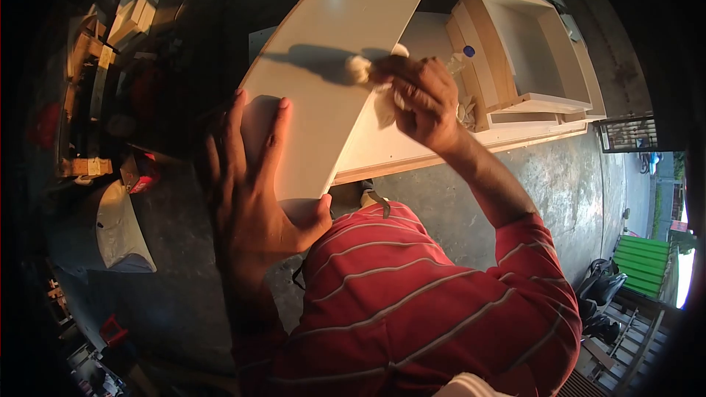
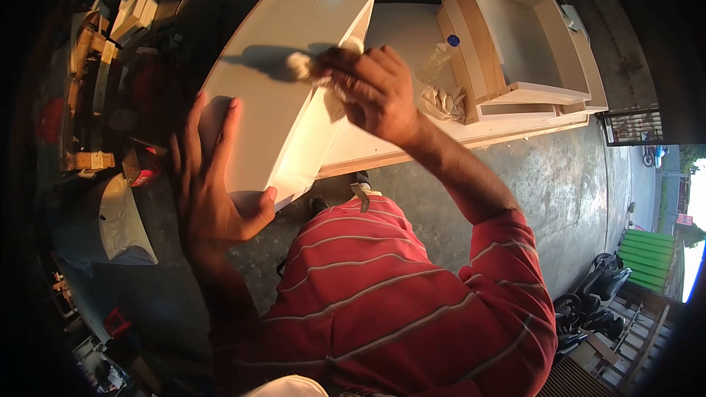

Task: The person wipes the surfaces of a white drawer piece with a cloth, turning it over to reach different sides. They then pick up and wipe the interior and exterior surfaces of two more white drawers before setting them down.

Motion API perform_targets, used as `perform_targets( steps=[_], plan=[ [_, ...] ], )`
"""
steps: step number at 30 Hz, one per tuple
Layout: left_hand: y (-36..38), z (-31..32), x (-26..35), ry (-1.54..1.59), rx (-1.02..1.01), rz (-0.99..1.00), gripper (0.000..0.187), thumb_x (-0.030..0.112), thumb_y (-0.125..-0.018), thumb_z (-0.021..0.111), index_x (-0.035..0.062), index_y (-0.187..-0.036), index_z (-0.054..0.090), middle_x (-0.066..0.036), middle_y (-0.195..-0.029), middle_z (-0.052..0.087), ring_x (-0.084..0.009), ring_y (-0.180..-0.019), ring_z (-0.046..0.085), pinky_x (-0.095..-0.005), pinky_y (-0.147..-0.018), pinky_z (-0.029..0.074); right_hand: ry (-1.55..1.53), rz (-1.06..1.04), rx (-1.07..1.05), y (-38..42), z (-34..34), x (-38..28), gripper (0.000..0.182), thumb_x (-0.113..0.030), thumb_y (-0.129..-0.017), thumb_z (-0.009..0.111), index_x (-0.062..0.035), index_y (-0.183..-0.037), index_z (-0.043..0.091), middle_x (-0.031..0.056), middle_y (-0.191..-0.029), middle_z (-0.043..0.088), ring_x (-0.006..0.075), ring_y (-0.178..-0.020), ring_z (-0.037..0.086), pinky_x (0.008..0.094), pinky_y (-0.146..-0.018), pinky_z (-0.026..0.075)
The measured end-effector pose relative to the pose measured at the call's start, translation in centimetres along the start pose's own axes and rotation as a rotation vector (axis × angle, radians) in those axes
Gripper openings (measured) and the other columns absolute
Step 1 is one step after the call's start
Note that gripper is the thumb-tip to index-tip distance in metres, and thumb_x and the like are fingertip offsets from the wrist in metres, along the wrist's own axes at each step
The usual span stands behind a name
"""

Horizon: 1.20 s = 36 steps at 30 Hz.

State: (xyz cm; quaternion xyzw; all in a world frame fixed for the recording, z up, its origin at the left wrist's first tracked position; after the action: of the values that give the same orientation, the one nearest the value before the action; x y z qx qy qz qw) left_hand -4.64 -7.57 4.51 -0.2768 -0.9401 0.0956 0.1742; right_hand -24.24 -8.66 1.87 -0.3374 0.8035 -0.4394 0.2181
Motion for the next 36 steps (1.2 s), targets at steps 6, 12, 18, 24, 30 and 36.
perform_targets(
  steps=[6,12,18,24,30,36],
  plan=[
    [0.1,-0.1,-0.4,-0.018,0.023,0.009,0.094,0.041,-0.057,0.071,0.0164,-0.143,0.043,-0.023,-0.148,0.029,-0.0455,-0.122,0.04,-0.054,-0.102,0.033,0.132,0.09,0.07,-1.3,-0.4,2.6,0.029,0.002,-0.068,0.063,-0.0101,-0.094,0.069,0.0036,-0.107,0.067,0.0217,-0.079,0.061,0.0335,-0.063,0.043],
    [0.1,0.2,0.0,-0.066,-0.012,0.021,0.097,0.044,-0.058,0.071,0.0142,-0.145,0.041,-0.025,-0.149,0.027,-0.0436,-0.131,0.036,-0.0553,-0.104,0.03,0.099,0.106,-0.004,-0.5,0.0,0.8,0.02,0.005,-0.07,0.06,-0.003,-0.087,0.067,0.0103,-0.105,0.068,0.0213,-0.08,0.063,0.0306,-0.065,0.046],
    [0.0,0.3,-0.3,-0.04,0.005,0.048,0.095,0.05,-0.063,0.068,0.0124,-0.145,0.04,-0.027,-0.149,0.026,-0.0434,-0.133,0.035,-0.0567,-0.105,0.028,0.091,0.137,0.072,-0.4,0.1,0.2,0.024,0.006,-0.073,0.061,-0.0032,-0.094,0.068,0.0101,-0.11,0.067,0.0234,-0.081,0.063,0.0338,-0.063,0.044],
    [0.1,0.5,0.0,-0.095,-0.025,0.034,0.094,0.054,-0.063,0.066,0.0112,-0.144,0.042,-0.027,-0.149,0.027,-0.0435,-0.131,0.037,-0.0587,-0.105,0.027,-0.066,0.1,0.063,0.3,0.1,-4.5,0.039,-0.005,-0.07,0.071,-0.0052,-0.109,0.067,0.0078,-0.111,0.065,0.0174,-0.07,0.058,0.0299,-0.06,0.042],
    [0.1,0.5,0.2,-0.093,-0.017,0.057,0.095,0.057,-0.065,0.063,0.0094,-0.144,0.042,-0.026,-0.149,0.028,-0.0439,-0.132,0.037,-0.0584,-0.106,0.027,-0.225,0.116,0.063,-0.4,-0.2,-6.0,0.043,-0.017,-0.069,0.08,-0.0047,-0.108,0.067,0.008,-0.107,0.065,0.0166,-0.07,0.058,0.0302,-0.058,0.044],
    [0.0,0.3,-0.1,-0.086,-0.03,0.038,0.093,0.061,-0.067,0.06,0.0086,-0.143,0.044,-0.026,-0.148,0.029,-0.0463,-0.13,0.036,-0.0553,-0.105,0.03,-0.17,0.075,0.016,-1.5,0.5,-5.6,0.046,-0.008,-0.063,0.072,-0.0144,-0.108,0.068,0.0024,-0.099,0.062,0.015,-0.071,0.058,0.0286,-0.058,0.044]
  ],
)
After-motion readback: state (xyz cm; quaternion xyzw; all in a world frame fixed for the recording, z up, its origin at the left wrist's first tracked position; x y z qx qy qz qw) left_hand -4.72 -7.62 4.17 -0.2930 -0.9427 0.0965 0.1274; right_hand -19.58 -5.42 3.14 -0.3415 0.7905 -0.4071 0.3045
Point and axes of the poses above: each hand's wrist, its own y-axis away from the middle knuckle, its own z-axis out of the palm, x = y × z, the point moved 9 cm from there along -y, towards the middle knuckle
